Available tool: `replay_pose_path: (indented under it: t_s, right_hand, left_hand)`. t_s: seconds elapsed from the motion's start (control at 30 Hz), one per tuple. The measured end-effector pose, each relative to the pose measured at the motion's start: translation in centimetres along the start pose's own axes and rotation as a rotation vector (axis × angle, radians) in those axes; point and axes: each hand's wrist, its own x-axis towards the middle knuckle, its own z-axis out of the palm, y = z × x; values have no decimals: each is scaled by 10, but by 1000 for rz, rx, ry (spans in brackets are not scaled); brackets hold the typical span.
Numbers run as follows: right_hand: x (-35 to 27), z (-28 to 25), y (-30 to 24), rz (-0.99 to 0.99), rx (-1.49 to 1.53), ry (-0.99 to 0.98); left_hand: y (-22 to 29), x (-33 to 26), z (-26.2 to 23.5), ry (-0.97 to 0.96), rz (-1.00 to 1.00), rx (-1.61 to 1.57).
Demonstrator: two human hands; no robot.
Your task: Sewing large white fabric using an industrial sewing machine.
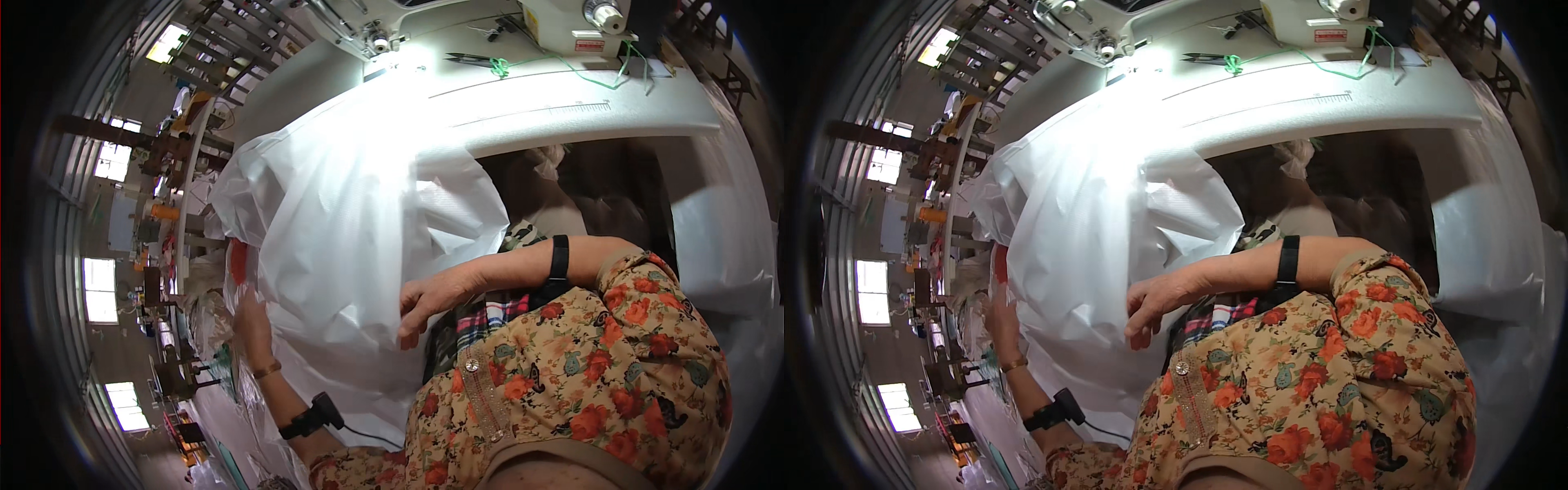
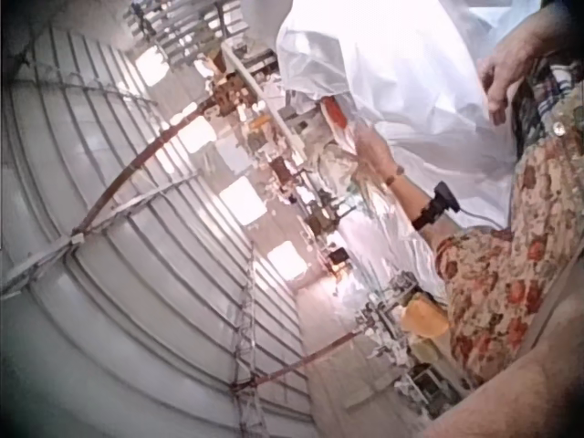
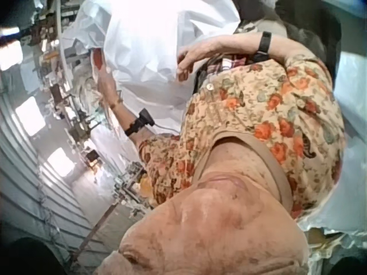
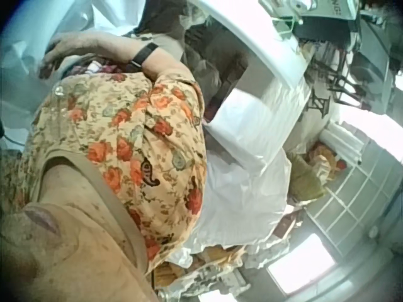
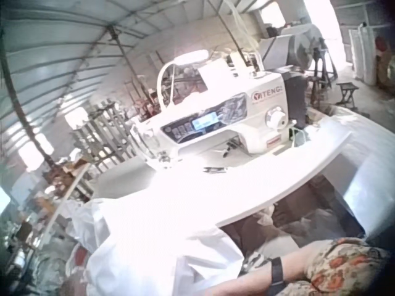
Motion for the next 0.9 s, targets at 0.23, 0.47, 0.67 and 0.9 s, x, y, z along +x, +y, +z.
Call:
replay_pose_path:
  t_s: [0.23, 0.47, 0.67, 0.9]
  right_hand:
    - [-7, -27, 2, -349, 205, 684]
    - [-9, -24, -21, -451, 540, 596]
    - [-1, -32, -26, -446, 678, 551]
    - [9, -32, 3, -320, 555, 556]
  left_hand:
    - [95, -90, -1, 286, 182, -828]
    - [114, -214, 152, -228, -145, -1412]
    - [86, -248, 222, 70, -622, -1015]
    - [-101, -204, 144, 957, -765, 317]
